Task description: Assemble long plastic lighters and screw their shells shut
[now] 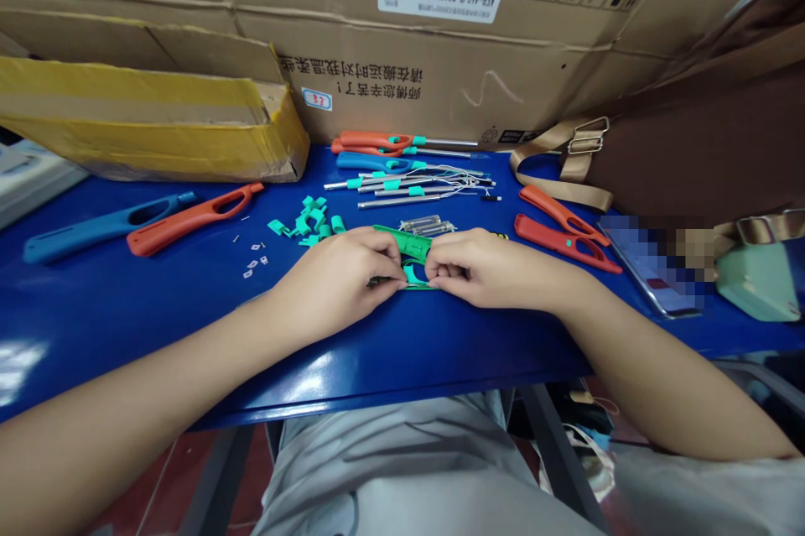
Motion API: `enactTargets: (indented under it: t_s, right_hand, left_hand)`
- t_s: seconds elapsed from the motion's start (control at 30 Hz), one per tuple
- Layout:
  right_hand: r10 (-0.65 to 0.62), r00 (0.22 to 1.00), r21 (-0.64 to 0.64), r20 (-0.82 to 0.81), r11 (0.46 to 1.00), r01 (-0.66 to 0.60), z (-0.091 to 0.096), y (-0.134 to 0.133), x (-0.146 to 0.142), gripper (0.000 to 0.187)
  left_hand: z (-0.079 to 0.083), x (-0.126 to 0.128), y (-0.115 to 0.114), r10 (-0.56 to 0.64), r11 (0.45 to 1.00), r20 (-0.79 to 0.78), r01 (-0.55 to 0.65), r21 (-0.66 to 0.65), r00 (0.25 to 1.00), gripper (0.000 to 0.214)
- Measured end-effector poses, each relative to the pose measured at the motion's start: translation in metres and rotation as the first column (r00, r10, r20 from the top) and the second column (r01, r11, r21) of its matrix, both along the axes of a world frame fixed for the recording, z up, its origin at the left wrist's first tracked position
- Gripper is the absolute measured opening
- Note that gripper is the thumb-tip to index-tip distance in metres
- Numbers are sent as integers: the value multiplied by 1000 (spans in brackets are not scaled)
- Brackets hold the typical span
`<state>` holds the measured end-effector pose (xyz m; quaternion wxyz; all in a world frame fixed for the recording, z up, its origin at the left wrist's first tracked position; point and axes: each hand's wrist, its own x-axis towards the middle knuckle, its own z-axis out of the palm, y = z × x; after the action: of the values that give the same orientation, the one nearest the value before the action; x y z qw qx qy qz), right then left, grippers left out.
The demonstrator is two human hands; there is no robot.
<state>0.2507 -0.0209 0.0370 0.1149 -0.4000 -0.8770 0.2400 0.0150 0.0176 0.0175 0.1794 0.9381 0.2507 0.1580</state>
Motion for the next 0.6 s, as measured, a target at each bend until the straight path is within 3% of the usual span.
enactTargets:
  t_s: [0.3, 0.5, 0.6]
  right_hand:
    - [5, 1000, 34, 16, 999, -6, -3, 0, -1, 17]
    - [13, 998, 14, -62, 1000, -12, -2, 2, 5, 14]
    - [-60, 992, 90, -109, 993, 70, -3, 6, 10, 11]
  left_hand:
    - [4, 6, -4, 165, 968, 8, -160, -195, 986, 12]
    - [6, 0, -4, 128, 975, 67, -114, -192, 989, 13]
    - [11, -6, 1, 137, 973, 166, -101, -209, 976, 15]
